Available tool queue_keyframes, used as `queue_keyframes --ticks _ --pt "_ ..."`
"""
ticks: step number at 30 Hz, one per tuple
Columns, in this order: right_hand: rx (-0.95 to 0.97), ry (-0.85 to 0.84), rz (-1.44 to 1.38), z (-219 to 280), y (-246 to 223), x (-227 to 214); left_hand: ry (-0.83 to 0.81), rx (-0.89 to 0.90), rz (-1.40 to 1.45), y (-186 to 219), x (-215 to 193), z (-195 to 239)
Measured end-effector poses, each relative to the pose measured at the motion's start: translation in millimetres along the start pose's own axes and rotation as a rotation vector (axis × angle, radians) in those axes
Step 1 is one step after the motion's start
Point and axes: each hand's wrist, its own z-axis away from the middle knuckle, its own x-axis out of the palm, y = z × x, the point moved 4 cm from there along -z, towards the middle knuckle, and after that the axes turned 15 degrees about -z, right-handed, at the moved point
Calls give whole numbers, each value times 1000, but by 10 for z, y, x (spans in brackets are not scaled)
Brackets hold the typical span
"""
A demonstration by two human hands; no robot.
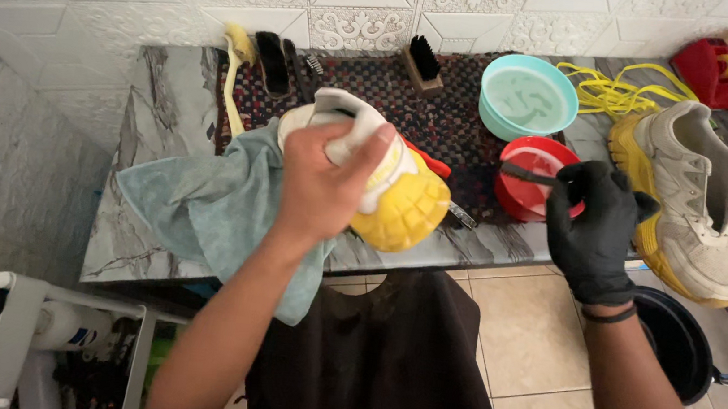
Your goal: The person cleans a white and yellow sneaker using a cloth and a brush. They wipe the shoe's surface, dip the brush into a red bowl of soapy water, and scrub the shoe's interior and exterior. The person repeatedly wipes the shoe with a cloth and rotates it to access different areas.
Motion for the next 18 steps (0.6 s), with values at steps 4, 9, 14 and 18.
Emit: queue_keyframes --ticks 4,9,14,18 --pt "-51 76 -244 -34 -246 -11 71 116 20 80 -32 8" --pt "-148 151 -391 -55 -433 -7 176 161 -76 15 142 91" --pt "-216 159 -430 -61 -821 -56 214 154 -171 1 254 98" --pt "-294 131 -449 -15 -877 -15 184 144 -107 219 218 120"
